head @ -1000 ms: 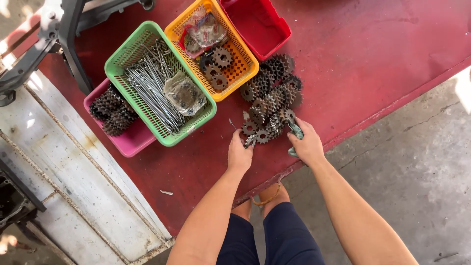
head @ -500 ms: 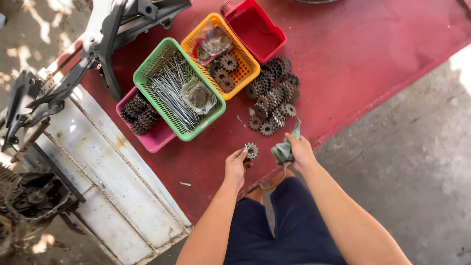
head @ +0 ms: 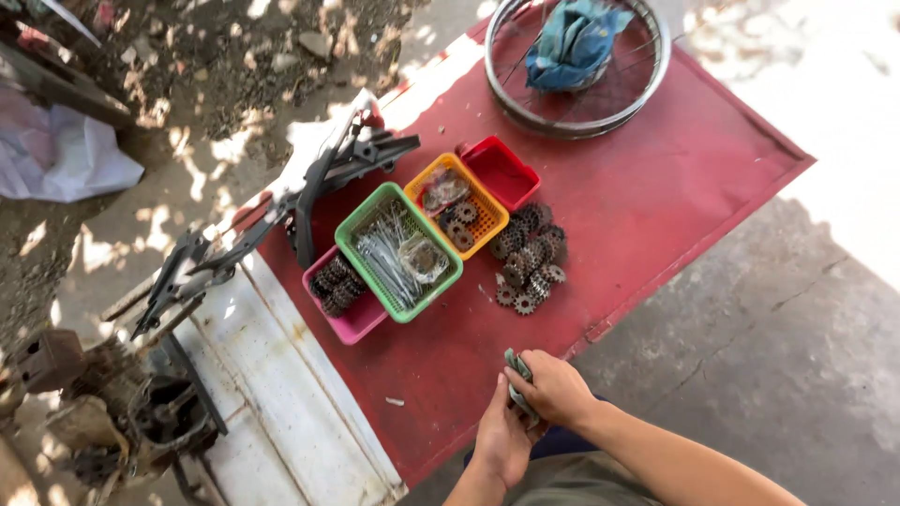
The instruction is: The person cleans several small metal gears using a cloth. They pick up each gear from a pile on a red table, wipe it thoroughly, and place it into a red plastic container. The person repeats this process for multiple gears.
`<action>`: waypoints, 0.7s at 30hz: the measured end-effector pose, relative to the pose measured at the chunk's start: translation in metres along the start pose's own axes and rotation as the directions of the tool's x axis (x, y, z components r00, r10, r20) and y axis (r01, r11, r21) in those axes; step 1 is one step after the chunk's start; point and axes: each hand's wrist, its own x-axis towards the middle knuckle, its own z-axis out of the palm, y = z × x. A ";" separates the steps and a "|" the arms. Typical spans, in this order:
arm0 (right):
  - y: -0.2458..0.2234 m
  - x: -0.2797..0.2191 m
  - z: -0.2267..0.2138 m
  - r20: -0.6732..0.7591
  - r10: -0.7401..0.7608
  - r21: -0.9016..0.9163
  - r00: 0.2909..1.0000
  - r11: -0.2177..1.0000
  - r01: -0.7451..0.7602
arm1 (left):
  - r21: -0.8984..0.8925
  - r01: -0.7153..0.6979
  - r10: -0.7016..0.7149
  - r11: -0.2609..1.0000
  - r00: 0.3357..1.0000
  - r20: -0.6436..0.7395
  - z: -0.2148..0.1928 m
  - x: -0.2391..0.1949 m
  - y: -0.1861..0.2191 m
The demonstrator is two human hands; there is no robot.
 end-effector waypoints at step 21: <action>-0.070 0.002 -0.200 0.252 -0.550 0.273 0.796 0.830 0.487 | -0.272 -0.254 0.246 0.928 0.967 -0.063 0.088 0.053 -0.009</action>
